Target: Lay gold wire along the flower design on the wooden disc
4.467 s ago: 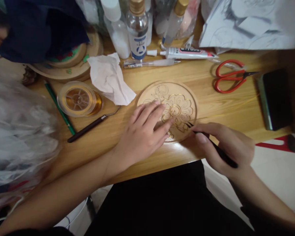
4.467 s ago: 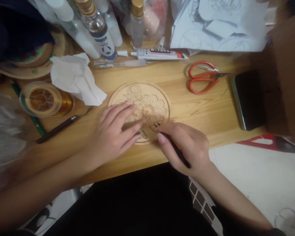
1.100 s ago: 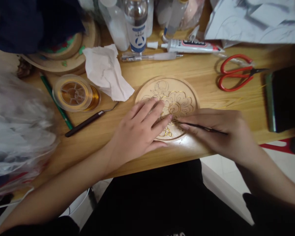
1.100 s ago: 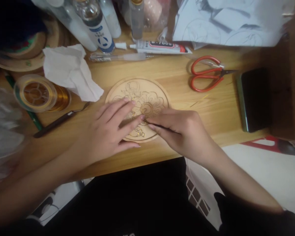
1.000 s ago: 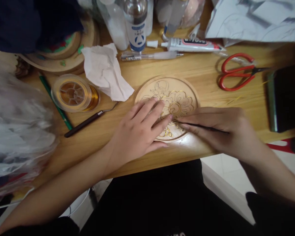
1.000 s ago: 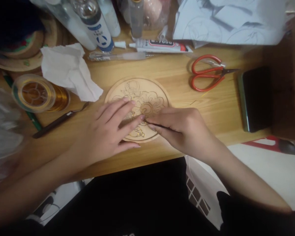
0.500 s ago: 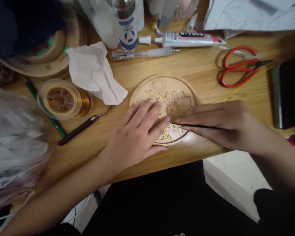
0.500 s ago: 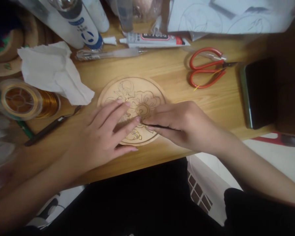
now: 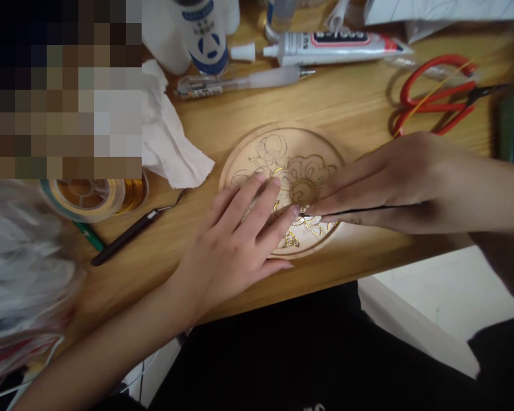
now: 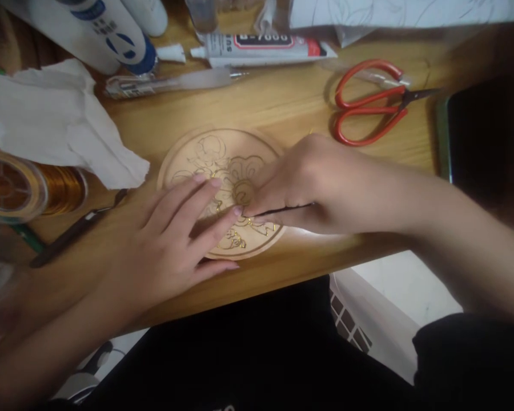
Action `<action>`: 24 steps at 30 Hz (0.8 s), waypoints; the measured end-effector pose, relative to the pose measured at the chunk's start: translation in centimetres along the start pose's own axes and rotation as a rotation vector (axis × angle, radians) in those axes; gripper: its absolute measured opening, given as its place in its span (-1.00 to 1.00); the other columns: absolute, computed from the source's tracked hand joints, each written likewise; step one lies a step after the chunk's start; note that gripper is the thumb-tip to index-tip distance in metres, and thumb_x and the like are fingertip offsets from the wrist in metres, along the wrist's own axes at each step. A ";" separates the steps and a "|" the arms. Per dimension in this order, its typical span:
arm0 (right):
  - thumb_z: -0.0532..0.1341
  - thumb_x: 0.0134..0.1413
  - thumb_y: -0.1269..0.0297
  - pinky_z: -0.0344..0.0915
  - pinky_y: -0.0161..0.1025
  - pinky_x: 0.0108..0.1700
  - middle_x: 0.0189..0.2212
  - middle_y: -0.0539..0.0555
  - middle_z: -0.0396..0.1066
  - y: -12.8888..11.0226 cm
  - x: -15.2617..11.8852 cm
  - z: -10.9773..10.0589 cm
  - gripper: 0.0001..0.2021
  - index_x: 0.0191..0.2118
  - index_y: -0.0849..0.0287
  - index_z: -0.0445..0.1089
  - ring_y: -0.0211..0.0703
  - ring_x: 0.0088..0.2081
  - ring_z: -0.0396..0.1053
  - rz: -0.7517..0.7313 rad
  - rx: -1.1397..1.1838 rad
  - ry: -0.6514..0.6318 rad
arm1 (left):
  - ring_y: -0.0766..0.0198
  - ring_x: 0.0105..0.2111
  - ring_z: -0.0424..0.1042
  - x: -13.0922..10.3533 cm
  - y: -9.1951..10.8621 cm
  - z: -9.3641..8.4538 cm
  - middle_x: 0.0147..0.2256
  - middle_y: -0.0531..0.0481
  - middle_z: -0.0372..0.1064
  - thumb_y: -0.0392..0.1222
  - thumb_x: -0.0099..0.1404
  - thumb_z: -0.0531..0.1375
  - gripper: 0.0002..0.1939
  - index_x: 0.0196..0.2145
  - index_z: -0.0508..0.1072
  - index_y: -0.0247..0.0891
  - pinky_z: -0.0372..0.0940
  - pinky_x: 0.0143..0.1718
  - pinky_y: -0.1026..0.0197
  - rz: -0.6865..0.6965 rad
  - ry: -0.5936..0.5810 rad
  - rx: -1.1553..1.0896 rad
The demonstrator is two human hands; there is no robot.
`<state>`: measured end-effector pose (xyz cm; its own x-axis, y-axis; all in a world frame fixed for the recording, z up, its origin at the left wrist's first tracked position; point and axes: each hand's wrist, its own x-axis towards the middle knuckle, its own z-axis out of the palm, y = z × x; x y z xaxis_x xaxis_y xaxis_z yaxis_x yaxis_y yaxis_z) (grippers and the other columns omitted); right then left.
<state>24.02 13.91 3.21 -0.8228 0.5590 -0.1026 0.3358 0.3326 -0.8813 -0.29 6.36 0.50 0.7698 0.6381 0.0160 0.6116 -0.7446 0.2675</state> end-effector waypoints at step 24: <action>0.27 0.15 0.40 0.39 -0.28 -0.39 -0.41 0.03 0.52 -5.7 -2.7 13.8 -0.88 -0.20 0.13 0.52 -0.27 -0.44 0.44 0.416 -0.273 1.075 | -0.13 0.28 0.18 -0.4 0.1 0.9 0.26 -0.31 0.22 0.22 0.34 0.16 -0.35 0.23 0.34 -0.23 0.12 0.24 -0.14 0.006 0.099 0.075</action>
<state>18.03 -0.01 2.10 0.1371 0.9707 0.1975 0.6803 0.0527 -0.7310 -0.41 5.86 -0.31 0.7541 0.6468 0.1138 0.6216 -0.7589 0.1942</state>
